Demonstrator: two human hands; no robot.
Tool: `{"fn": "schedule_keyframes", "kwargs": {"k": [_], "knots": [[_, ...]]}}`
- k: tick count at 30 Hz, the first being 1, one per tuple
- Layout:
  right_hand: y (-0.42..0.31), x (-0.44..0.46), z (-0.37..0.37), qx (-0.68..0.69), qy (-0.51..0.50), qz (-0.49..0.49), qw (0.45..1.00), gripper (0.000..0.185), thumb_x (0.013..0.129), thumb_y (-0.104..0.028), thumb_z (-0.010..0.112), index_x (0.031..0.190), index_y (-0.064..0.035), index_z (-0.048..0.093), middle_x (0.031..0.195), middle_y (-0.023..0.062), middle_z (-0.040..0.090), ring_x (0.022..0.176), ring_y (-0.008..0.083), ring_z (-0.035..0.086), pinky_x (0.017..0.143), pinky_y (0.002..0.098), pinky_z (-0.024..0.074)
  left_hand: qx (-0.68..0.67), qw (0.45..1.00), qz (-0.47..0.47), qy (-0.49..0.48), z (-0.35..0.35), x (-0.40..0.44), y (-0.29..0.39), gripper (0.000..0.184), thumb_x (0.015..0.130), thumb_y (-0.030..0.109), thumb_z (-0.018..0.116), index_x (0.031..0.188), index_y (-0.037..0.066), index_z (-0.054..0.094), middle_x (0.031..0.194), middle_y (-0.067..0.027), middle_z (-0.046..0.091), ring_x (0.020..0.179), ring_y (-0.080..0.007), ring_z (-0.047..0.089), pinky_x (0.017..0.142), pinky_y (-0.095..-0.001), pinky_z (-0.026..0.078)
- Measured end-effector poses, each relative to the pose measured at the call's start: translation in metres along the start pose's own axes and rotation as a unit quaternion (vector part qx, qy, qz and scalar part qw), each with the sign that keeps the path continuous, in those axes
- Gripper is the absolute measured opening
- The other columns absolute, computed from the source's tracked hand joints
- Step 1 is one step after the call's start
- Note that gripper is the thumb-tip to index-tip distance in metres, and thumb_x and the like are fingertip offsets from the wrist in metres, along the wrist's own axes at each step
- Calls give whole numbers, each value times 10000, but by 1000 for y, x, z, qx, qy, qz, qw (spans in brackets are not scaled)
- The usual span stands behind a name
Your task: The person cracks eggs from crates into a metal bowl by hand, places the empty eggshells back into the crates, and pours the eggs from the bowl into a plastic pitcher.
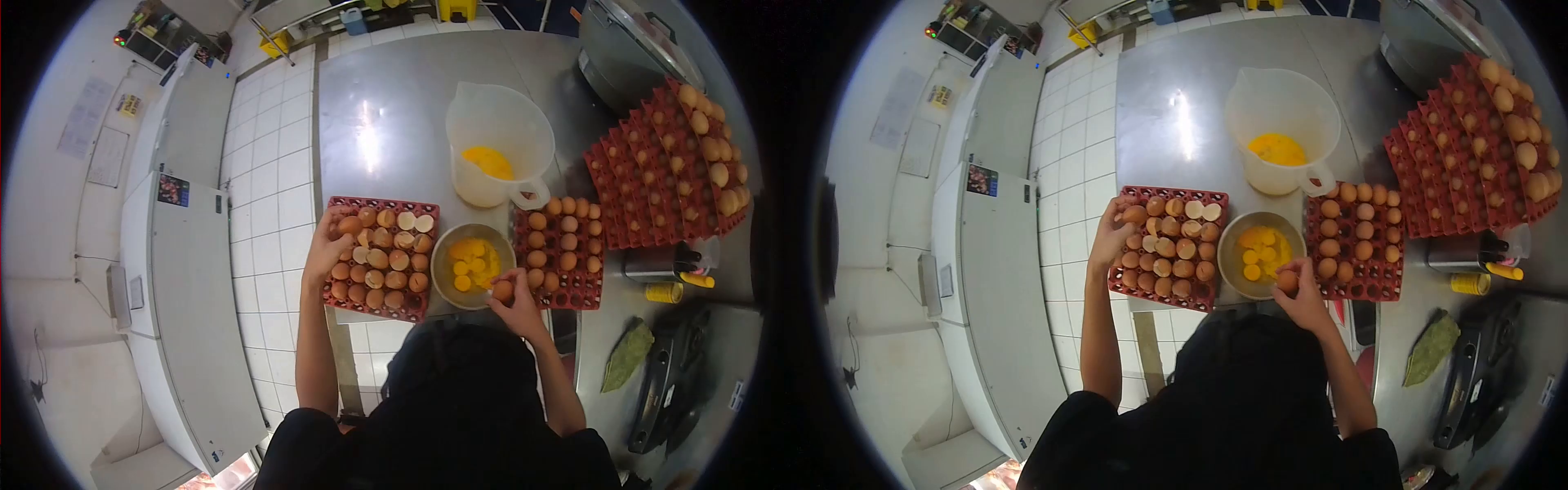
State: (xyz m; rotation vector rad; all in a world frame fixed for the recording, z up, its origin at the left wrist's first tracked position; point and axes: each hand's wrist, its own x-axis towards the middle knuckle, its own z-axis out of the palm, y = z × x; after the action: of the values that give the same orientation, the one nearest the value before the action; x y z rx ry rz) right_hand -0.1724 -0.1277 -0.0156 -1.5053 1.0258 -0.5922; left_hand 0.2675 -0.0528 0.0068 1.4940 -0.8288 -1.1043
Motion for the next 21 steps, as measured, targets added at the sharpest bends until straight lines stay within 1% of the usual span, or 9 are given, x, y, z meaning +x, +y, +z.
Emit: {"fn": "schedule_keyframes", "kwargs": {"k": [3,6,7,8,9,11,15,17,21], "knots": [[-12,4,6,-105,-29,-3,994,581,913,-99,802,1405,-37,499,1220,107,580,1082,164,627,917,330,553,-177,981,-57,-48,69,-19,1,552,885,152,654,1413,73,512,1313,-93,593,1167,-267,656,950,-427,595],[-27,5,26,-121,-39,-42,991,578,932,-83,779,1441,-32,510,1291,125,602,1152,221,635,959,366,561,-411,887,-124,-172,139,-18,-40,568,948,347,637,1442,95,516,1356,-102,595,1161,-258,647,882,-377,562],[-39,3,36,-1,14,-57,998,563,939,-87,771,1447,-27,535,1332,156,604,1194,263,642,996,380,543,-451,857,-183,-168,162,-25,-32,588,963,414,625,1450,103,516,1372,-107,592,1151,-256,647,864,-360,547],[-48,-1,42,116,68,-68,989,549,947,-90,762,1453,-22,561,1372,188,607,1237,305,649,1034,394,525,-455,853,-191,-169,176,-30,-28,588,963,414,625,1450,103,516,1372,-107,592,1151,-256,647,864,-360,547],[-54,-1,43,112,71,-59,989,549,947,-90,762,1453,-22,561,1372,188,607,1237,305,649,1034,394,525,-462,839,-218,-186,188,-32,-24,592,977,446,591,1460,114,509,1378,-108,591,1150,-251,644,856,-364,544],[-66,9,38,-62,66,-165,982,546,963,-97,754,1467,-13,560,1398,206,604,1262,357,638,1049,400,523,-470,822,-243,-210,201,-35,-28,598,991,478,557,1470,125,502,1384,-109,589,1149,-246,641,849,-367,542],[-64,14,38,-114,59,-142,982,526,976,-97,744,1461,-13,562,1398,216,611,1280,363,630,1078,408,513,-448,824,-253,-235,200,-34,-43,604,1014,526,494,1483,146,481,1383,-108,590,1151,-225,636,894,-375,528],[-60,8,41,-108,162,-235,952,530,968,-102,758,1456,-19,568,1387,215,623,1259,368,640,1059,403,525,-425,835,-260,-233,194,-31,-46,608,1016,538,480,1485,151,476,1387,-108,590,1163,-217,632,914,-378,522],[-46,8,57,-135,205,-285,926,524,964,-104,767,1445,-17,577,1387,207,626,1251,357,646,1038,397,538,-400,854,-258,-210,199,-34,-15,552,1051,502,438,1478,157,490,1359,-88,595,1109,-203,615,943,-390,500]]}}
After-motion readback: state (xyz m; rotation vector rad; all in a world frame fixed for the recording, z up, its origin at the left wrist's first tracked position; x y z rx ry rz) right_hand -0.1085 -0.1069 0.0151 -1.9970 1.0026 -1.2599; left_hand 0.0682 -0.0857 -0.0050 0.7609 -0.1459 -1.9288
